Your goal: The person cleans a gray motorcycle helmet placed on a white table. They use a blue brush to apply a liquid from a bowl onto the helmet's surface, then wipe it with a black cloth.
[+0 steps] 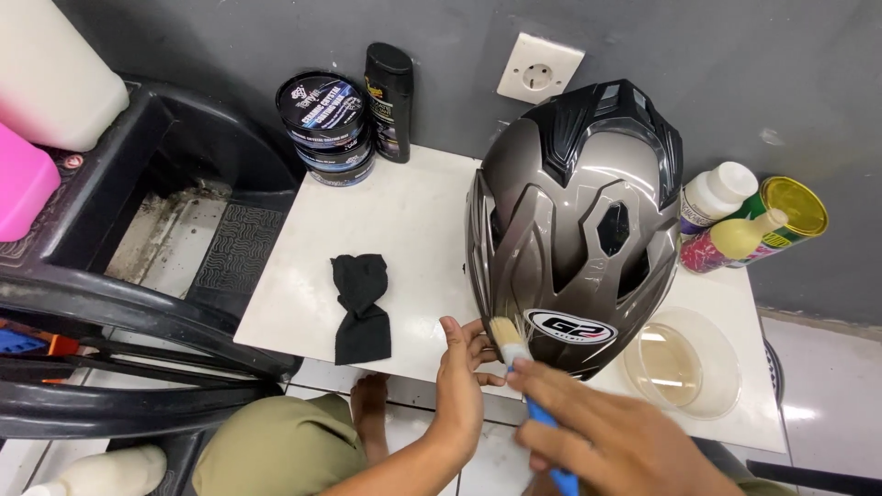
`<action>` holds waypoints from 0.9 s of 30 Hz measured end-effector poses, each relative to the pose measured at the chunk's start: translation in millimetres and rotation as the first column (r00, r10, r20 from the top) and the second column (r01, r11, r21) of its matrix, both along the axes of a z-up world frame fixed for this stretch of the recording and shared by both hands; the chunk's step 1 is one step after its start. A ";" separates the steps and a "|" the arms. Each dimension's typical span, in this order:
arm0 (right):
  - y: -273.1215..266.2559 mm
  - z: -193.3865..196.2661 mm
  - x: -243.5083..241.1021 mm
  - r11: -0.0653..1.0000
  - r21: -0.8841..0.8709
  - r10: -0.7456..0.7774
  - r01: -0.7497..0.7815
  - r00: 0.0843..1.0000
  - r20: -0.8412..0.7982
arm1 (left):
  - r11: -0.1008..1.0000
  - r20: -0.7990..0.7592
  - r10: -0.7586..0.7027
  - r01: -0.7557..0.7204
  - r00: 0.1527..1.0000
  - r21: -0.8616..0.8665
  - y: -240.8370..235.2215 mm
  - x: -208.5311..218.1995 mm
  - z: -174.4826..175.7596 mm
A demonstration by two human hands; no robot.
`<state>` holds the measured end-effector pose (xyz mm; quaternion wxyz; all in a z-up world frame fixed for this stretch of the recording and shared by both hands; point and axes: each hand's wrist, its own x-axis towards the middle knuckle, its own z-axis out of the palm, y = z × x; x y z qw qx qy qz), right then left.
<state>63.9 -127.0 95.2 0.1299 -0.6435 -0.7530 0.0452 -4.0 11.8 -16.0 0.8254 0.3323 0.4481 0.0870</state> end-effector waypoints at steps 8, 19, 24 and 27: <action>57.7 15.6 50.9 0.918 0.390 -0.149 0.068 0.972 0.181 | 0.997 0.097 0.059 -0.064 0.994 0.049 6.2 2.8 -12.9; -6.5 -26.5 -11.6 0.994 0.032 0.104 -0.108 0.987 0.121 | 0.997 0.121 0.073 -0.070 0.990 -0.030 11.7 -2.5 -2.2; -12.9 -27.7 -20.9 0.989 0.079 0.103 -0.123 0.970 0.220 | 0.999 0.110 0.040 -0.040 0.993 -0.002 11.1 -2.3 1.3; -7.6 -8.8 -11.4 0.997 -0.018 0.069 -0.069 0.997 0.014 | 0.998 0.097 0.056 -0.057 0.994 0.006 8.6 -0.3 -7.5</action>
